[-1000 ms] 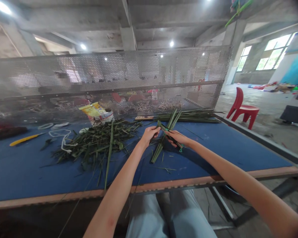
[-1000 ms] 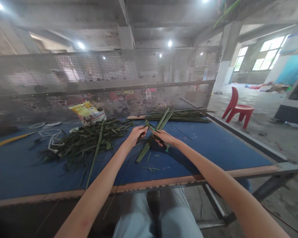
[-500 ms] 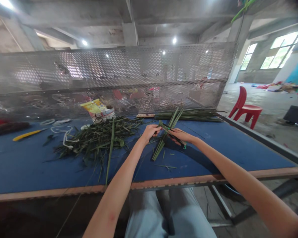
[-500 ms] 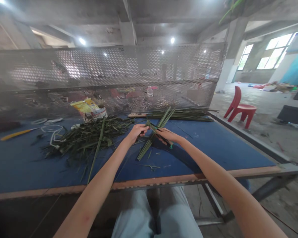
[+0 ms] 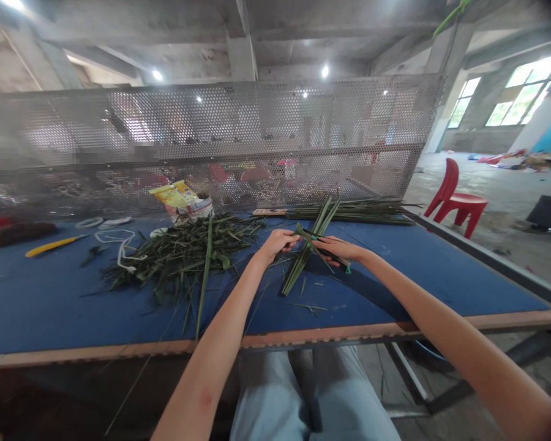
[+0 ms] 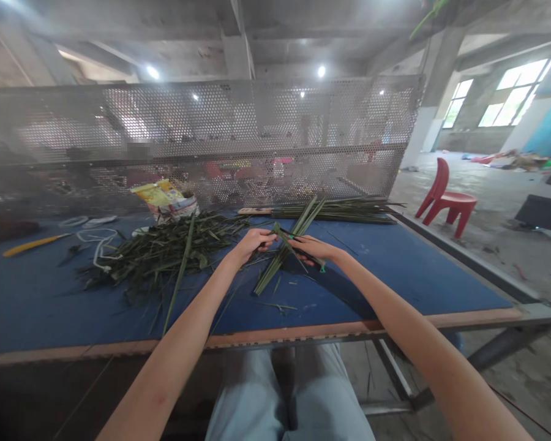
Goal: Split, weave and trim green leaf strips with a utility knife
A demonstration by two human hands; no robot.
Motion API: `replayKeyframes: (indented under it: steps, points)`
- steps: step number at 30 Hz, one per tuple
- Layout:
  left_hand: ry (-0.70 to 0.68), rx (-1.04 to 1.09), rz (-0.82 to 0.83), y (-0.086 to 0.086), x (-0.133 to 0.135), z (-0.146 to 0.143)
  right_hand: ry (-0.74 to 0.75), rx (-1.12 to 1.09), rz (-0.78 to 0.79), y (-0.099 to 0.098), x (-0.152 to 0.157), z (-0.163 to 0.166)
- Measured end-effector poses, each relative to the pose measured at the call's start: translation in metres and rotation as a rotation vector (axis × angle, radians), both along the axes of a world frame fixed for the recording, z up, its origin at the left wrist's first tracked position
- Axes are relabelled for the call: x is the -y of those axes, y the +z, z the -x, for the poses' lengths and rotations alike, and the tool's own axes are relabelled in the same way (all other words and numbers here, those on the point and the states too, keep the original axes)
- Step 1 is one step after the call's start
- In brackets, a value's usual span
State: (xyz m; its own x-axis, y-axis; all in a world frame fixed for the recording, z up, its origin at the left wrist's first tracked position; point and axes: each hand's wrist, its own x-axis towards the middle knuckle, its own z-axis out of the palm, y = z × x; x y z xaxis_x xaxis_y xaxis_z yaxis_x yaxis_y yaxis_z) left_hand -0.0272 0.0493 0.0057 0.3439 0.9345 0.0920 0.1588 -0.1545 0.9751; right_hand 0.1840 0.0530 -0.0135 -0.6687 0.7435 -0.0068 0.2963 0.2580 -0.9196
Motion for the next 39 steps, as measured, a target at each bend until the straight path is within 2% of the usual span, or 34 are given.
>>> replayKeyframes:
  steps: [11, 39]
  points:
    - [-0.077, -0.059, -0.011, 0.005, 0.002, 0.005, 0.027, 0.04, -0.03, 0.005, 0.001, -0.002]
    - [-0.156, -0.165, -0.015, 0.002, -0.002, 0.014, 0.07, 0.067, 0.073, -0.003, -0.004, -0.008]
